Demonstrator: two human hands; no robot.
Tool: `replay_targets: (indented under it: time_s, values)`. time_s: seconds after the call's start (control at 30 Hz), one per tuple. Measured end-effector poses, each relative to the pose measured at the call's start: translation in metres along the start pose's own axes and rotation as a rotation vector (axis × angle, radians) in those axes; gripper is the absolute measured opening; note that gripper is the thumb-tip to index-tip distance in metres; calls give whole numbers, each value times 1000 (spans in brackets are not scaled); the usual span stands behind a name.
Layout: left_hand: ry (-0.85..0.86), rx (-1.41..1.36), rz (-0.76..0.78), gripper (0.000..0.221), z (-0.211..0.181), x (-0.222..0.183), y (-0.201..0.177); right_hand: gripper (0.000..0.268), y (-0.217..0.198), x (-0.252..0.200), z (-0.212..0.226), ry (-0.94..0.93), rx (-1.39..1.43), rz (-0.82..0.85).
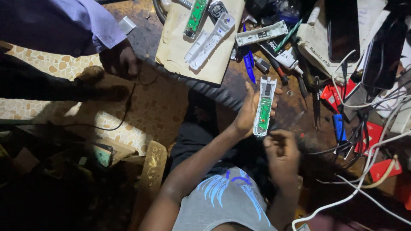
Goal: Assembling an infrared thermometer by fitting the internal circuit board into the plastic housing and snapping the casing parts together.
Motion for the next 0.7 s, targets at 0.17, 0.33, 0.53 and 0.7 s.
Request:
replay_targets:
  time_s: [0.17,0.33,0.53,0.7]
  values:
    - [11,25,-21,83,-11,-9,10,35,30,-2,-18,111,343,51]
    - [34,19,-32,80,-12,-9,9,37,32,2,-10,73,469,117]
    - [42,6,-26,79,-8,-7,10,37,37,1,-10,117,703,170]
    - [50,29,-54,77,-14,-11,14,33,37,3,-17,132,730,108]
Point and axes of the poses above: each hand's wrist, its own x-axis towards the middle knuckle, its own y-axis out of the palm, z = x × y, the point moved 7 cm from there along x, towards the middle knuckle, and after that the axes turned 1 degree about x, right-handed, at the moved point
